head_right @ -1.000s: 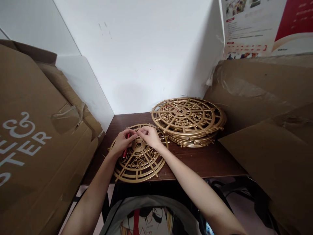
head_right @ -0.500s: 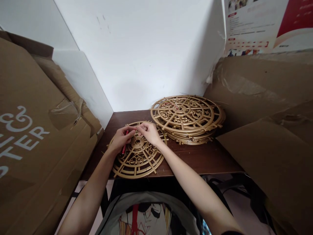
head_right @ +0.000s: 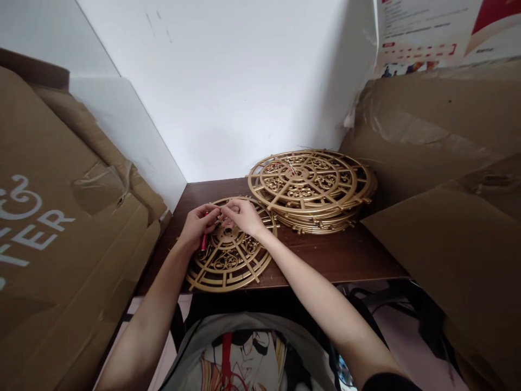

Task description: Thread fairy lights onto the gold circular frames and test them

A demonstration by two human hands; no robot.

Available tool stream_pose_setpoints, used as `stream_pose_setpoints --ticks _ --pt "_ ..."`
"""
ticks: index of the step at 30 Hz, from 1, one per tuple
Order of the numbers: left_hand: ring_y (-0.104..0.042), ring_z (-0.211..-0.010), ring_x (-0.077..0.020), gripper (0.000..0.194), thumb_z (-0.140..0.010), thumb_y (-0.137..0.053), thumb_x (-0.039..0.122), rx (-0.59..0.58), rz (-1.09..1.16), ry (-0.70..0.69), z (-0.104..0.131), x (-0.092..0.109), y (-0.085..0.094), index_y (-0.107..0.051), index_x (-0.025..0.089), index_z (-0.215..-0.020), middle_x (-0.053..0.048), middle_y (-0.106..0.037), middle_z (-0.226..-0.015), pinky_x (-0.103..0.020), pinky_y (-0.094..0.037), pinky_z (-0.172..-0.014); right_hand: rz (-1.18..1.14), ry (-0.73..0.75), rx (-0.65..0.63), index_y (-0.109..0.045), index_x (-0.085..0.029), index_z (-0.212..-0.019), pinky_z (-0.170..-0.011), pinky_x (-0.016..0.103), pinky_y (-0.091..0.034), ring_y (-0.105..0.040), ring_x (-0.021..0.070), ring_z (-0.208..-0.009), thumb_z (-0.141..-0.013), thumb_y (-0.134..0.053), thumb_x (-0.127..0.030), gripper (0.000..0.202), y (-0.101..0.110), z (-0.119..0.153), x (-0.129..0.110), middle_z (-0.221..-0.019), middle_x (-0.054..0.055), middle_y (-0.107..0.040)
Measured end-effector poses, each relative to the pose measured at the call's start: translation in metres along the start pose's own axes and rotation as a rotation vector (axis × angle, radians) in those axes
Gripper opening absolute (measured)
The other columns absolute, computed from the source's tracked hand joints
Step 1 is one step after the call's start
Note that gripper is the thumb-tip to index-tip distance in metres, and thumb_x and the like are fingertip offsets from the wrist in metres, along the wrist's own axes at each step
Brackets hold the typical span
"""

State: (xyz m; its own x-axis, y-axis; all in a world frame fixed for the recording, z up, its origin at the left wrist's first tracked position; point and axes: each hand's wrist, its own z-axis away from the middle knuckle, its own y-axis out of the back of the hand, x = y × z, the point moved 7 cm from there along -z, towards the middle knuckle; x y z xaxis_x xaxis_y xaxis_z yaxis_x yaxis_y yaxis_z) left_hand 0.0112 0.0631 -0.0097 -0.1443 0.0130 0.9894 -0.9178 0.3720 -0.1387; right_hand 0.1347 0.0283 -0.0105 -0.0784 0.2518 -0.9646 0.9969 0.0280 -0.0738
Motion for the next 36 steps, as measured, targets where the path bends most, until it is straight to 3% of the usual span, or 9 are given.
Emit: stream_pose_setpoints --ticks 7,16,21,28,36 --pt "-0.027 -0.039 -0.0008 0.033 -0.061 -0.082 0.034 -0.022 -0.008 -0.015 0.001 0.002 -0.001 -0.066 0.012 -0.079 0.009 -0.039 -0.047 -0.013 -0.019 -0.035 0.383 0.100 0.079 -0.069 -0.016 -0.082 -0.050 0.022 -0.041 -0.055 0.0123 -0.052 -0.083 -0.062 -0.044 0.028 0.007 0.004 -0.014 -0.058 -0.001 -0.061" --pt "-0.027 -0.038 -0.0006 0.034 -0.062 -0.081 0.036 -0.027 -0.043 -0.018 0.002 0.004 -0.002 -0.068 0.012 -0.081 0.008 -0.042 -0.048 -0.015 -0.017 -0.035 0.213 0.021 -0.083 -0.068 -0.016 -0.084 -0.052 0.023 -0.044 -0.059 0.0128 -0.054 -0.080 -0.065 -0.049 0.033 -0.002 0.004 -0.009 -0.060 -0.001 -0.063" --pt "-0.026 -0.038 -0.0012 0.040 -0.064 -0.080 0.041 -0.046 -0.071 -0.001 0.003 0.003 -0.005 -0.069 0.012 -0.087 0.009 -0.038 -0.047 -0.015 -0.017 -0.036 0.138 0.063 0.026 -0.067 -0.015 -0.079 -0.054 0.024 -0.044 -0.058 0.0127 -0.055 -0.077 -0.068 -0.049 0.034 0.006 0.002 -0.012 -0.061 0.000 -0.064" --pt "-0.037 -0.042 -0.0019 0.041 -0.060 -0.082 0.038 -0.086 -0.264 0.010 0.007 0.005 -0.010 -0.071 0.014 -0.091 0.001 -0.062 -0.067 -0.016 -0.024 -0.038 0.195 0.068 0.145 -0.067 -0.015 -0.074 -0.054 0.025 -0.044 -0.056 0.0129 -0.052 -0.077 -0.067 -0.039 0.025 0.019 -0.002 -0.006 -0.055 0.000 -0.062" --pt "-0.037 -0.042 -0.0041 0.031 -0.063 -0.079 0.040 -0.061 -0.345 -0.005 0.005 0.000 -0.006 -0.070 0.014 -0.076 0.002 -0.057 -0.056 -0.017 -0.026 -0.039 0.026 -0.015 0.165 -0.065 -0.016 -0.074 -0.061 0.027 -0.051 -0.063 0.0142 -0.059 -0.068 -0.075 -0.039 0.026 0.020 -0.003 -0.004 -0.065 0.001 -0.069"
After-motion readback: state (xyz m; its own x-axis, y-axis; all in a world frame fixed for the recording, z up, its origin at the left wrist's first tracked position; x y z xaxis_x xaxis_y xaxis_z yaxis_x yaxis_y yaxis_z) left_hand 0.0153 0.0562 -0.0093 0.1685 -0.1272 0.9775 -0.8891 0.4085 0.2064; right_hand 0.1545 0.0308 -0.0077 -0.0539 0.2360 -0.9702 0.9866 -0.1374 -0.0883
